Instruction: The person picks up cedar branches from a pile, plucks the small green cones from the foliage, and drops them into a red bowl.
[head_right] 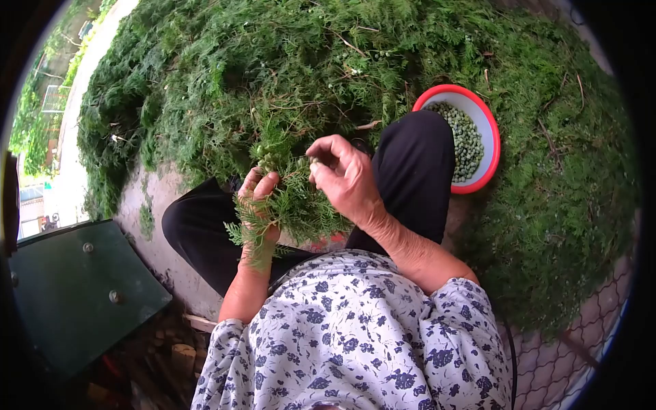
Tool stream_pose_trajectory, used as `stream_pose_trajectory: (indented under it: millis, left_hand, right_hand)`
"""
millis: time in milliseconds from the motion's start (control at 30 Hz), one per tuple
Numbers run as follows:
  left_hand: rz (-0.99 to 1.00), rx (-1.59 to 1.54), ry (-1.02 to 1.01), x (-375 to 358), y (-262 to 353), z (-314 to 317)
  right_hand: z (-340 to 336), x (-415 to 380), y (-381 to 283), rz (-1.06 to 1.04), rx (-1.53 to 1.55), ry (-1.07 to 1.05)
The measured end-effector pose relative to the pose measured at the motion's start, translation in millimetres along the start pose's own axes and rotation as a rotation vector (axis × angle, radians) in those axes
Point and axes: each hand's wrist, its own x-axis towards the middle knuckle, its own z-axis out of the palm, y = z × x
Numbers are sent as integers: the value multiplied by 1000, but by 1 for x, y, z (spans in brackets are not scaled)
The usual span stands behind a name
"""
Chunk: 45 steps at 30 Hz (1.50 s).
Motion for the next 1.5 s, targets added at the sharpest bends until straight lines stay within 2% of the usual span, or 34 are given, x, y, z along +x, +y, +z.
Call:
stream_pose_trajectory:
  millis: [33,100,233,367,433,500,533,700,767,833,900,933,967,1100,1167,1200,1233,1300,1367,1433,1467,1500]
  left_hand:
    - [-36,-26,-22,-2,3,3]
    - [-25,-18,-49,-2,2,2]
    - [-74,5,-72,-3,4,1]
    - [-81,-71,-118,-5,5,-1]
    - [-55,-81,-128,-4,5,-3]
    - [-22,-66,-112,-4,6,-3]
    - [-13,-74,-126,-3,5,-4]
    - [19,-85,-125,0,-1,-8]
    - [34,-91,-123,0,-2,-10]
    - [38,-98,-108,0,-2,-13]
    - [39,-95,-92,0,-2,-10]
    - [54,-93,-77,0,-3,-8]
    - [70,-91,-61,0,-4,-8]
    - [79,-67,-82,-1,-3,-15]
    - [67,-52,-65,-1,-3,-17]
    - [75,-47,-83,-1,-4,-15]
    - [68,-52,-116,-2,-4,-12]
    - [24,-82,-104,-5,1,-2]
    - [5,-69,-119,-7,4,-2]
    - [-11,-56,-135,-7,5,-4]
    - [-16,-72,-132,-7,4,-6]
    - [-21,-89,-128,-6,3,-8]
  right_hand:
    - [-11,7,2,125,147,-68]
    - [-17,16,2,307,466,-57]
    - [-9,20,14,217,355,-143]
    - [-8,26,25,187,82,-101]
    - [-12,25,24,234,103,-103]
    - [-16,21,15,376,72,-232]
    - [-18,20,16,424,153,-293]
    - [-10,12,20,393,60,-326]
    - [-7,10,19,311,56,-210]
    - [-9,10,17,355,82,-193]
    - [-9,10,19,324,73,-293]
    - [-9,8,20,427,244,-291]
    - [-7,7,23,427,244,-291]
    - [-4,5,26,373,133,-207]
    - [-2,5,34,-49,-92,-34]
    - [1,1,23,-90,-258,8]
    - [3,0,23,-91,-258,8]
    - [6,0,24,-429,-494,133]
    - [5,0,27,-373,-427,138]
    - [3,3,29,-231,-360,155]
    - [2,5,25,-177,-314,218]
    - [-5,12,23,-233,-301,281]
